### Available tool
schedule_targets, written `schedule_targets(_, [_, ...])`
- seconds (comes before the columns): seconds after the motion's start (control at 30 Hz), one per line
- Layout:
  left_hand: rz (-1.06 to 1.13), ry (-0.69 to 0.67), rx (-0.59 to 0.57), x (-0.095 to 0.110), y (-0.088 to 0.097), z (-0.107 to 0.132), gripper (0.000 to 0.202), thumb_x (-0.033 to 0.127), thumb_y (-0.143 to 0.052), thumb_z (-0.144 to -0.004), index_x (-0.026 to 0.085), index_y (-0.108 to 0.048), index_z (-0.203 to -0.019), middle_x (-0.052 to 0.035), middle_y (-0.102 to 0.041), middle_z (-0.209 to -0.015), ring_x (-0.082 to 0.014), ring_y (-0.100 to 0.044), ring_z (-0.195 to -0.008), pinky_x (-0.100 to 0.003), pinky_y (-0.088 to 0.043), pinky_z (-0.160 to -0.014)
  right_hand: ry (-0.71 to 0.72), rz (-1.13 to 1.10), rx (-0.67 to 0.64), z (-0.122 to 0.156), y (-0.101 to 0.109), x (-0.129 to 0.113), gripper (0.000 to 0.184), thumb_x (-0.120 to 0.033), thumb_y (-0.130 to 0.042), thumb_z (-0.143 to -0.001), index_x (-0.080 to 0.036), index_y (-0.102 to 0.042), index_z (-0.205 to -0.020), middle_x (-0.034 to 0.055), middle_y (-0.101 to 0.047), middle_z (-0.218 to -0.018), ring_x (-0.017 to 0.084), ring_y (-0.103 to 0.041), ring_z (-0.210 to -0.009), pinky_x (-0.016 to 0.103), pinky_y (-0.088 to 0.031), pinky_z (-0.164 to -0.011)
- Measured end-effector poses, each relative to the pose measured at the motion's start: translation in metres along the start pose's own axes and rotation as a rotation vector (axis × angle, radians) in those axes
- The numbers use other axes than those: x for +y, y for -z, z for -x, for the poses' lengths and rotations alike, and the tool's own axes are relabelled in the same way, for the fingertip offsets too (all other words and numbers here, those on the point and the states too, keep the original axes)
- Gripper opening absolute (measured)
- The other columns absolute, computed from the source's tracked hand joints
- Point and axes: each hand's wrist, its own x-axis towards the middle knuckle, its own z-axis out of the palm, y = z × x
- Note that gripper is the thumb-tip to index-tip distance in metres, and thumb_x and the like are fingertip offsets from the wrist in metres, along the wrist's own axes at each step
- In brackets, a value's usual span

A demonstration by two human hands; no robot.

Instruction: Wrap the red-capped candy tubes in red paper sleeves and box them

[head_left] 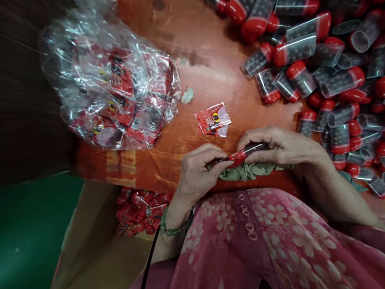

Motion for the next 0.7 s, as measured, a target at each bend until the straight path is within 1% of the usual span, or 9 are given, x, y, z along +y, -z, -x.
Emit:
schedule_targets(0.07, [-0.012, 0.011, -0.014, 0.000, 0.000, 0.000, 0.012, 0.025, -0.074, -0.082, 0.015, -0.071, -0.077, -0.0033, -0.070, -0.072, -0.0104, -0.064, -0.063, -0.020, -0.050, -0.059, -0.013, 0.030, 0.033, -0.001, -0.003, 0.000, 0.026, -0.036, -0.059, -0.094, -0.016, -0.066, -0.109, 0.0043, -0.071, -0.097, 0.015, -0.064, -0.084, 0.028, -0.050, -0.077])
schedule_targets(0.13, [-0.024, 0.031, -0.028, -0.001, 0.001, -0.001, 0.012, 0.026, -0.073, -0.083, 0.015, -0.071, -0.078, -0.0038, -0.070, -0.073, -0.0111, -0.064, -0.065, -0.021, -0.050, -0.061, -0.009, 0.034, 0.040, -0.001, -0.006, 0.000, 0.028, -0.033, -0.058, -0.094, -0.017, -0.065, -0.116, 0.0048, -0.071, -0.102, 0.016, -0.064, -0.088, 0.029, -0.050, -0.081])
schedule_targets(0.23, [0.023, 0.067, -0.057, -0.002, 0.003, -0.002, 0.013, 0.027, -0.073, -0.083, 0.014, -0.072, -0.078, -0.0044, -0.071, -0.073, -0.0115, -0.065, -0.065, -0.022, -0.051, -0.062, -0.019, -0.084, 0.030, 0.000, -0.009, 0.003, 0.036, -0.034, -0.059, -0.094, -0.019, -0.062, -0.127, 0.0049, -0.071, -0.109, 0.016, -0.065, -0.090, 0.029, -0.051, -0.081])
schedule_targets(0.33, [0.089, 0.119, -0.083, -0.002, 0.004, -0.003, 0.014, 0.026, -0.073, -0.083, 0.014, -0.072, -0.075, -0.0027, -0.069, -0.070, -0.0101, -0.062, -0.062, -0.020, -0.048, -0.059, -0.060, -0.193, -0.021, 0.001, -0.008, 0.010, 0.043, -0.039, -0.059, -0.093, -0.018, -0.062, -0.130, 0.0050, -0.071, -0.108, 0.015, -0.064, -0.085, 0.026, -0.051, -0.074])
schedule_targets(0.4, [0.132, 0.154, -0.089, -0.003, 0.004, -0.004, 0.016, 0.027, -0.074, -0.083, 0.015, -0.072, -0.073, -0.0017, -0.069, -0.068, -0.0091, -0.060, -0.060, -0.020, -0.046, -0.057, -0.056, -0.243, -0.071, 0.001, -0.007, 0.015, 0.048, -0.040, -0.060, -0.092, -0.018, -0.060, -0.134, 0.0055, -0.071, -0.112, 0.014, -0.064, -0.086, 0.024, -0.050, -0.074])
schedule_targets(0.47, [0.181, 0.181, -0.099, -0.004, 0.004, -0.004, 0.017, 0.029, -0.074, -0.082, 0.015, -0.072, -0.072, -0.0014, -0.068, -0.067, -0.0087, -0.059, -0.059, -0.019, -0.045, -0.056, -0.051, -0.285, -0.111, 0.000, -0.005, 0.018, 0.051, -0.039, -0.062, -0.091, -0.017, -0.057, -0.138, 0.0054, -0.070, -0.112, 0.012, -0.063, -0.082, 0.022, -0.049, -0.071])
schedule_targets(0.57, [0.236, 0.213, -0.125, -0.005, 0.004, -0.005, 0.019, 0.032, -0.074, -0.082, 0.015, -0.073, -0.072, -0.0014, -0.068, -0.066, -0.0087, -0.058, -0.058, -0.019, -0.045, -0.055, -0.055, -0.323, -0.151, 0.000, -0.002, 0.020, 0.050, -0.036, -0.062, -0.091, -0.016, -0.058, -0.137, 0.0042, -0.071, -0.106, 0.009, -0.061, -0.074, 0.020, -0.048, -0.066])
schedule_targets(0.63, [0.244, 0.236, -0.127, -0.006, 0.004, -0.005, 0.021, 0.035, -0.074, -0.082, 0.016, -0.074, -0.072, -0.0018, -0.069, -0.067, -0.0090, -0.059, -0.058, -0.020, -0.046, -0.055, -0.052, -0.336, -0.153, 0.000, -0.001, 0.021, 0.048, -0.034, -0.063, -0.091, -0.016, -0.060, -0.135, 0.0046, -0.072, -0.106, 0.009, -0.063, -0.076, 0.020, -0.049, -0.068])
schedule_targets(0.7, [0.243, 0.251, -0.126, -0.006, 0.005, -0.005, 0.024, 0.038, -0.074, -0.081, 0.016, -0.074, -0.072, -0.0024, -0.070, -0.068, -0.0095, -0.060, -0.059, -0.020, -0.047, -0.056, -0.053, -0.344, -0.142, 0.001, 0.001, 0.020, 0.049, -0.032, -0.065, -0.089, -0.016, -0.060, -0.136, 0.0058, -0.072, -0.111, 0.010, -0.065, -0.082, 0.020, -0.050, -0.070])
